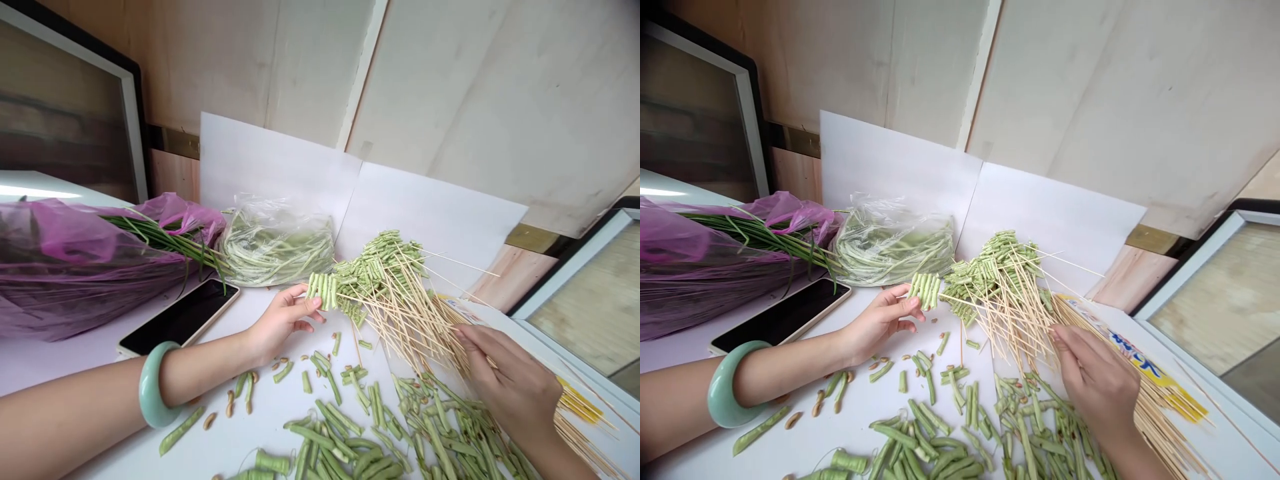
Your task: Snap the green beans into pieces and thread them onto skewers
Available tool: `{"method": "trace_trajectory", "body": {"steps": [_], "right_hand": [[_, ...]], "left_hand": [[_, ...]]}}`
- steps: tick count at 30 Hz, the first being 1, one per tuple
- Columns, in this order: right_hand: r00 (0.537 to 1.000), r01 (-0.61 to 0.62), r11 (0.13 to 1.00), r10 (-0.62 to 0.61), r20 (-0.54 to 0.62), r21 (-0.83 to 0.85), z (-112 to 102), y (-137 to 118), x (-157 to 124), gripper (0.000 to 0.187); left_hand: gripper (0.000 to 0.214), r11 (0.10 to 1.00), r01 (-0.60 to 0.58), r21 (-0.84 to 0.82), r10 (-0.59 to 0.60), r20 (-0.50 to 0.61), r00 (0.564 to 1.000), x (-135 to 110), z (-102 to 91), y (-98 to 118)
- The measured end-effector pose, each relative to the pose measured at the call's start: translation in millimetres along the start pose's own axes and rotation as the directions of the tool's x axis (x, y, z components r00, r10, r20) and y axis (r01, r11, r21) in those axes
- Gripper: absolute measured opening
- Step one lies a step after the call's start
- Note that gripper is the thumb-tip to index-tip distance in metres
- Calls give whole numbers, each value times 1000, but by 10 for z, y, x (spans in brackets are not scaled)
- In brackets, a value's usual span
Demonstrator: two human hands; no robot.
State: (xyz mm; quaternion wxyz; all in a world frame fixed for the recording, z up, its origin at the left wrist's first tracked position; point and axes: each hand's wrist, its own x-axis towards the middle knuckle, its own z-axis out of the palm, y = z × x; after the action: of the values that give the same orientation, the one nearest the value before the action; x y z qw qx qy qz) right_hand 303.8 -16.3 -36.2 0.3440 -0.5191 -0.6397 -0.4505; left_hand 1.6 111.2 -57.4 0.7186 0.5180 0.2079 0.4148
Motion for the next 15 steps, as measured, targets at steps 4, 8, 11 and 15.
{"method": "trace_trajectory", "body": {"steps": [4, 8, 11, 15], "right_hand": [[964, -103, 992, 81, -254, -75, -34, 217, 127, 9], [917, -268, 950, 202, -344, -158, -54, 484, 306, 16], [919, -354, 905, 289, -268, -238, 6, 612, 377, 22], [916, -371, 856, 400, 6, -359, 133, 600, 328, 18]], "left_hand": [[52, 999, 37, -7, -37, -16, 999, -41, 35, -43], [52, 1000, 25, 17, -25, 12, 1000, -72, 48, -82], [49, 999, 0, 45, -2, 37, 999, -84, 48, -98], [44, 997, -24, 76, 22, 31, 999, -74, 27, -105]]}}
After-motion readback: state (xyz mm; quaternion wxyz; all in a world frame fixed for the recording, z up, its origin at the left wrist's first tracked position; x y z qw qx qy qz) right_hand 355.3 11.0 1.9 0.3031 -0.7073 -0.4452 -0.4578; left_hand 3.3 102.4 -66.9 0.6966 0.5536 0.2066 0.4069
